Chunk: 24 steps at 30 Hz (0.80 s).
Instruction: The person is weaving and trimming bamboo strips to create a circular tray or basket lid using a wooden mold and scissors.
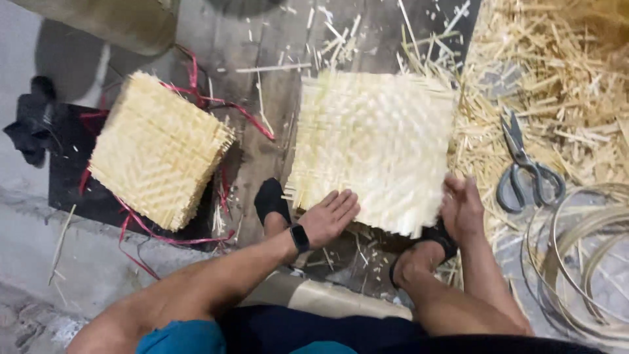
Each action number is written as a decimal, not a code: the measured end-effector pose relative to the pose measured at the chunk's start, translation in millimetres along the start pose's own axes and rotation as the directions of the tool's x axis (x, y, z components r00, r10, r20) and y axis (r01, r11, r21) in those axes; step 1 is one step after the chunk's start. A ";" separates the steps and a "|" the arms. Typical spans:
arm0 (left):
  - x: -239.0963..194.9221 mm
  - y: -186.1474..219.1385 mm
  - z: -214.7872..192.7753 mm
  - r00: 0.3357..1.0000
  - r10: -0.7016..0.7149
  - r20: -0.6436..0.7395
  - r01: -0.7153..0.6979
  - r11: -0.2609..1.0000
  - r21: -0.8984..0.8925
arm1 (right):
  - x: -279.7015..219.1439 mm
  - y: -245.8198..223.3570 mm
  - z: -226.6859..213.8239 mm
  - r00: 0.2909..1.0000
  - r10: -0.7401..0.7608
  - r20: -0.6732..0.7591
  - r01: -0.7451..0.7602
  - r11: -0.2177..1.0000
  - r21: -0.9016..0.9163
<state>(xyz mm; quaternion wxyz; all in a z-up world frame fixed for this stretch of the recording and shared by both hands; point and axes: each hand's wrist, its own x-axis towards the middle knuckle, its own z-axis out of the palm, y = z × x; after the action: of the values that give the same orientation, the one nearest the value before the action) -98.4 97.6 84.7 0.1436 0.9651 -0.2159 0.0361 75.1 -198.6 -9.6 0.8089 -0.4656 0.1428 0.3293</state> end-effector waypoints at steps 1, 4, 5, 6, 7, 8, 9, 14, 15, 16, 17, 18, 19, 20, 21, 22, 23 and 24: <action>-5.4 0.8 8.0 1.000 0.000 0.008 0.000 1.000 -0.015 | 4.0 3.2 -5.1 1.000 0.010 -0.014 -0.010 1.000 -0.001; 3.8 -14.3 8.8 0.993 0.082 0.089 -0.084 0.996 0.023 | 17.4 -1.1 2.5 0.995 -0.051 -0.085 0.014 0.921 -0.389; 16.5 -19.6 -6.6 0.962 -0.050 0.269 0.101 0.979 -0.179 | 9.9 -6.5 16.2 0.981 -0.092 -0.168 -0.019 0.826 -0.564; 29.4 -25.4 -21.9 0.877 -0.130 0.462 0.308 0.890 -0.336 | 2.8 -12.1 30.1 0.960 -0.147 -0.238 -0.070 0.698 -0.713; 26.3 -53.2 0.6 0.878 -0.126 0.462 0.306 0.890 -0.337 | 4.7 -11.8 30.4 0.959 -0.149 -0.241 -0.071 0.698 -0.712; 23.3 -80.7 23.1 0.872 -0.453 0.186 0.459 0.888 0.011 | 6.4 -11.5 30.6 0.960 -0.184 -0.209 -0.011 0.725 -0.689; 16.7 -102.8 46.1 0.760 -0.623 -0.187 0.649 0.706 0.285 | 2.5 -9.9 29.4 0.960 -0.213 -0.182 0.040 0.747 -0.664; -9.2 -193.3 99.2 0.291 -0.865 0.408 0.763 -0.047 -0.645 | 12.9 -7.7 28.0 0.936 -0.279 -0.213 0.098 0.790 -0.605; -13.1 -192.3 100.6 0.256 -0.854 0.454 0.740 -0.129 -0.660 | 10.6 -4.9 28.7 0.929 -0.296 -0.220 0.112 0.794 -0.598; -11.2 -188.5 100.0 0.254 -0.851 0.460 0.741 -0.134 -0.657 | 4.9 -8.9 38.5 0.930 -0.293 -0.224 0.105 0.793 -0.600; -9.5 -185.4 98.4 0.273 -0.866 0.419 0.693 -0.124 -0.710 | 0.8 -13.4 49.1 0.887 -0.425 -0.180 0.157 0.645 -0.748; -8.0 -182.2 96.5 0.290 -0.880 0.376 0.642 -0.112 -0.758 | -3.6 -18.0 60.0 0.834 -0.541 -0.109 0.189 0.466 -0.864; -7.8 -181.5 98.9 0.286 -0.881 0.376 0.641 -0.115 -0.759 | -1.6 -16.5 69.7 0.835 -0.539 -0.106 0.190 0.464 -0.865; -7.7 -180.6 100.9 0.295 -0.888 0.352 0.614 -0.106 -0.782 | 0.0 -15.1 79.6 0.777 -0.596 0.203 0.344 0.133 -0.929; -7.2 -180.2 102.5 0.304 -0.894 0.329 0.587 -0.095 -0.804 | 1.1 -13.6 89.8 0.676 -0.542 0.500 0.468 -0.208 -0.859; -7.1 -178.6 103.4 0.303 -0.895 0.328 0.587 -0.096 -0.804 | -1.1 -11.9 102.1 0.676 -0.540 0.501 0.469 -0.209 -0.858; -6.2 -176.7 105.1 0.308 -0.912 0.272 0.597 -0.038 -0.801 | -2.6 -10.7 113.7 0.685 -0.407 0.605 0.505 -0.334 -0.796; -5.4 -175.0 106.9 0.313 -0.925 0.215 0.607 0.021 -0.795 | -4.2 -9.3 125.3 0.683 -0.257 0.684 0.545 -0.444 -0.711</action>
<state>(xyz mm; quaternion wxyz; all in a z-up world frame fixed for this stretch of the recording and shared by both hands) -27.8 220.0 -64.0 0.5701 0.7176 0.3987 0.0338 68.7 -97.3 64.6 0.2082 -0.8774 -0.4321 0.0102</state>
